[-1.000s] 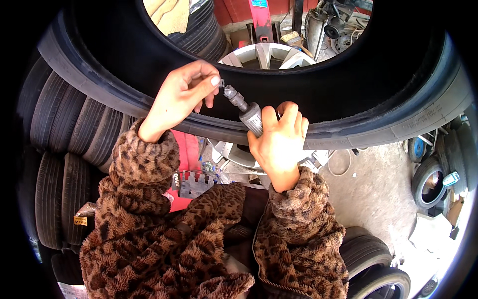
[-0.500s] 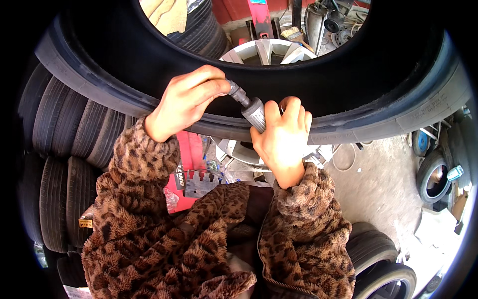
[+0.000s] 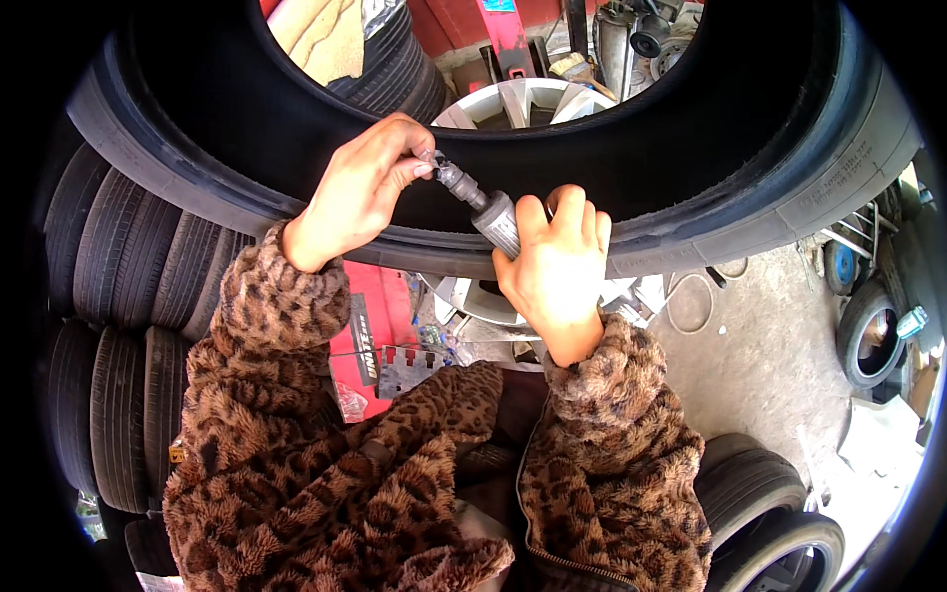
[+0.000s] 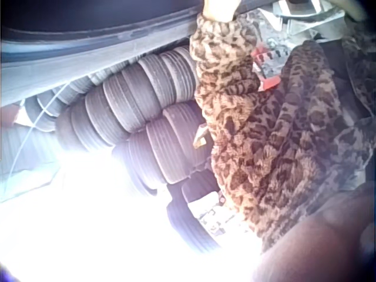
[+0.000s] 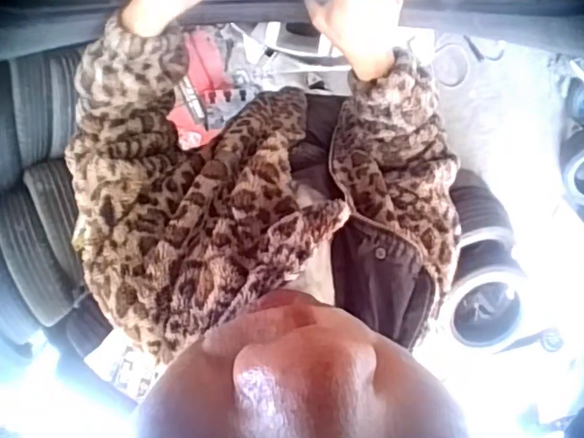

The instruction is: The person uses a pneumatic drill to grind the inner surface of a car tire mounted on a rim. They then apply a liquid from a spray can to the treated area using a brush. Finally, they handle a small blue and red object, likely a valve cap or seal, near the tire.

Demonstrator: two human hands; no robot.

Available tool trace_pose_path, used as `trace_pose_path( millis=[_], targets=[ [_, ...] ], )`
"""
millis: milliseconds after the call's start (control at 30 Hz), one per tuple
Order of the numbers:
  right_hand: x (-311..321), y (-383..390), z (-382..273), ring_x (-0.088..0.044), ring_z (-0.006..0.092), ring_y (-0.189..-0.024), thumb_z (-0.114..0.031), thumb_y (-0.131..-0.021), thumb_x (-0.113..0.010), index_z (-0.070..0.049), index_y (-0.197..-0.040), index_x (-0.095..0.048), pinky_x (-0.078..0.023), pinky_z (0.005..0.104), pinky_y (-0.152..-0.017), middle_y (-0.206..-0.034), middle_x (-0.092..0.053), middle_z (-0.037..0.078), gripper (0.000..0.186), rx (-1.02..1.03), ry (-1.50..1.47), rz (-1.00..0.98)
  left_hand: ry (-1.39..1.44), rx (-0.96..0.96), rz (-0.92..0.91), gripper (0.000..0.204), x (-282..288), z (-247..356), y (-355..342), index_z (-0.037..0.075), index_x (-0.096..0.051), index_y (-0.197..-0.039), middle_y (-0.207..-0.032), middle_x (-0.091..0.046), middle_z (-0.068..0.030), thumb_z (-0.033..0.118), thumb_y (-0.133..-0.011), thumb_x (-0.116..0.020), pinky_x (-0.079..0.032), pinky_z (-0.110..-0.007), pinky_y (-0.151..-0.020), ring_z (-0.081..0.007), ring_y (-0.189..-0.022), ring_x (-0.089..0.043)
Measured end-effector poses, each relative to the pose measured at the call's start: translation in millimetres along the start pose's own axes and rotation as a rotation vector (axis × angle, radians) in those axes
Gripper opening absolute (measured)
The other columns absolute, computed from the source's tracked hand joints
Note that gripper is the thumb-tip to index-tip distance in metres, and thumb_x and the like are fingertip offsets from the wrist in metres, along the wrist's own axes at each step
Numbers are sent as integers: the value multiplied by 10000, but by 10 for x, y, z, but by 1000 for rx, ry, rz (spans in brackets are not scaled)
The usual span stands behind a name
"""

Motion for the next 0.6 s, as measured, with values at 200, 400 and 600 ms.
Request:
trace_pose_path(
  millis=[200,400,600],
  targets=[
    [-3,-7,28,-533,332,-848,-139,-556,-794,-78,-853,-580,-401,434,-781,-956,-506,143,371,-6,3,15,200,134,-97,219,-51,-59,-38,-15,-625,-1056,-940,-616,-74,-17,-844,-680,-502,-283,-674,-148,-799,-615],
    [7,-24,-23,-532,320,-854,-141,-558,-794,-84,-856,-582,-397,428,-772,-946,-499,131,371,1,-10,5,328,116,-187,104,-1,-169,-176,-13,-683,-931,-847,-612,-53,8,-830,-699,-492,-269,-691,-140,-784,-611],
    [18,-36,2,-533,308,-859,-143,-552,-796,-86,-852,-582,-392,421,-764,-939,-497,124,373,0,-24,1,219,101,-375,46,-137,-247,-316,-17,-606,-907,-898,-585,-31,2,-878,-636,-461,-280,-707,-131,-783,-558]
  ],
)
Point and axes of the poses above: each hand's wrist, its own y-axis away from the middle knuckle, its own x-axis out of the back of the hand, z = x × y, the point moved 7 cm from there along -y, towards the middle knuckle
